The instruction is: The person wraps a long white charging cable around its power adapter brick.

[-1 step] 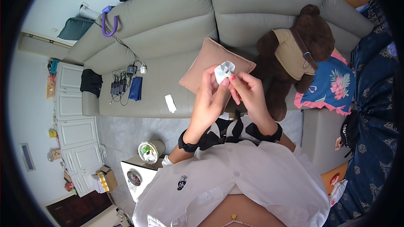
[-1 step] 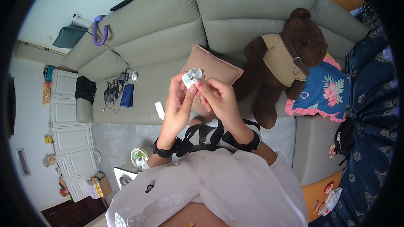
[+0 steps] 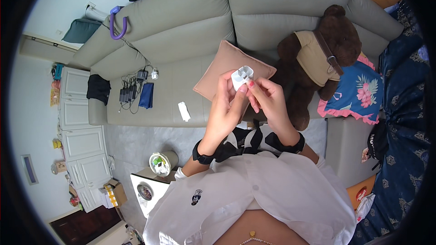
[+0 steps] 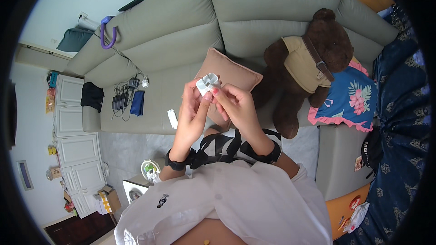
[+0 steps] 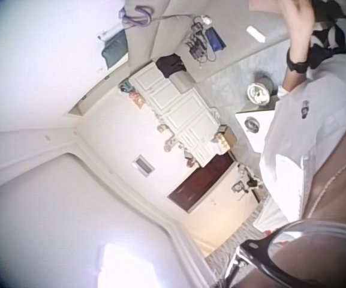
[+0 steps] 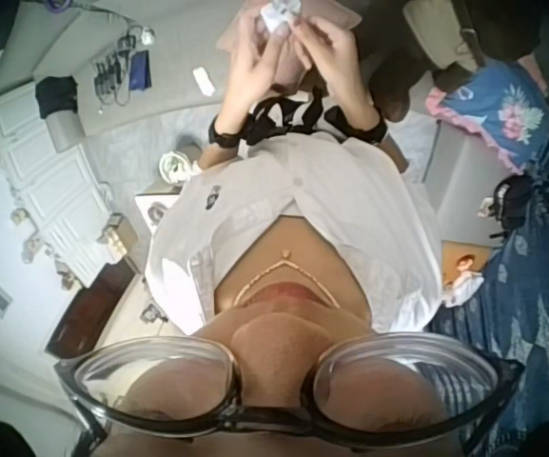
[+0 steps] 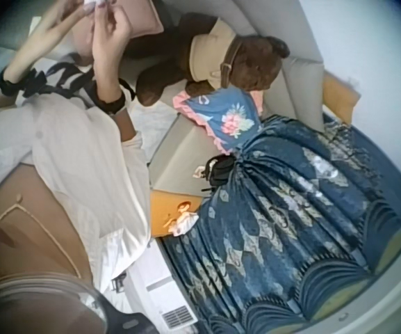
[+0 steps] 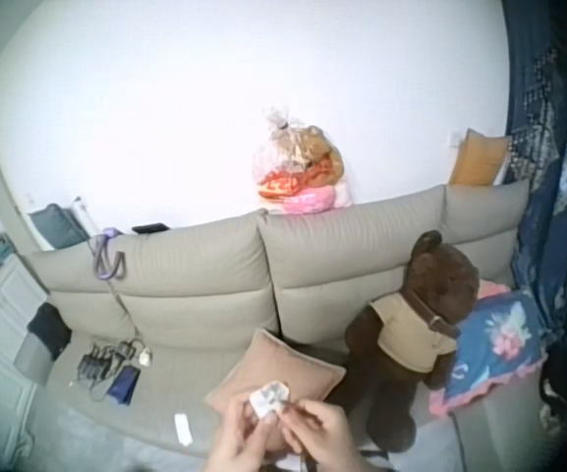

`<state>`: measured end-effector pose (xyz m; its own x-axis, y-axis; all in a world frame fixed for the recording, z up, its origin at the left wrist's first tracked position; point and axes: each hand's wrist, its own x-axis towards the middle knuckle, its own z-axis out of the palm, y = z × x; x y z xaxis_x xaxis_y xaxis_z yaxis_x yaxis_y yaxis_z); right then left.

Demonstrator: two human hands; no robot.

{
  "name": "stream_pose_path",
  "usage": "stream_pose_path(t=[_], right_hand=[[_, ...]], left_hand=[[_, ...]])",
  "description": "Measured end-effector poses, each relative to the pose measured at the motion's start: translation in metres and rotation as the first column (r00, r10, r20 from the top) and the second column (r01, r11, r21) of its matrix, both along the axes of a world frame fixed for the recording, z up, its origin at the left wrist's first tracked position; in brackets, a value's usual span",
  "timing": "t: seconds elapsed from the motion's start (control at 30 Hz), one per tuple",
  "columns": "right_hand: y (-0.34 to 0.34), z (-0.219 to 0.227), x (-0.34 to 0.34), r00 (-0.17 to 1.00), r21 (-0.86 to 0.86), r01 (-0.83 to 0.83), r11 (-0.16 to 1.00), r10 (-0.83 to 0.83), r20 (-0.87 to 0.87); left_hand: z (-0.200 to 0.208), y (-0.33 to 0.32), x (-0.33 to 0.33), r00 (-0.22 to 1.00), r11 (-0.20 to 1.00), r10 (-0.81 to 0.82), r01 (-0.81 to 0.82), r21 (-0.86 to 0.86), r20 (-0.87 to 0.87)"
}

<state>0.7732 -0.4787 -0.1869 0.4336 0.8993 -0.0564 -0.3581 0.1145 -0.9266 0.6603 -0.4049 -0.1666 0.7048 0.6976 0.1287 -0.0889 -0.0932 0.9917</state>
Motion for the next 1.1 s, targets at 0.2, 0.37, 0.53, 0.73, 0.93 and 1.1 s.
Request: stream_pose_path(t=[0.2,0.37,0.53,0.73,0.93,1.1], right_hand=[[0.001,-0.001,-0.004,0.998,-0.067,0.019,0.998,-0.023,-0.063],[0.001,0.000,-0.006,0.995,-0.100,0.021,0.995,-0.031,-0.097],[0.002,-0.002,-0.009,0.993,-0.081,0.021,0.997,-0.030,-0.114],[0.001,-0.006,-0.011,0.992,-0.091,0.017,0.996,-0.028,-0.122],[-0.001,-0.010,-0.011,0.985,-0.095,-0.008,0.995,-0.009,-0.174],[0.000,-0.009,-0.013,0.986,-0.098,-0.016,0.995,0.000,-0.169]], left_hand=[[0.001,-0.001,0.000,1.000,1.000,0.009,-0.009,-0.028,0.008],[-0.007,0.000,0.001,0.999,1.000,0.025,-0.025,-0.003,0.049],[-0.001,0.000,-0.001,1.000,0.992,-0.008,0.009,-0.128,0.007],[0.001,-0.001,0.004,0.996,0.991,-0.012,0.023,-0.130,0.083],[0.000,-0.001,0.001,0.995,0.991,-0.059,0.068,-0.116,0.076],[-0.006,-0.002,0.003,0.991,0.990,-0.018,0.036,-0.139,0.131]])
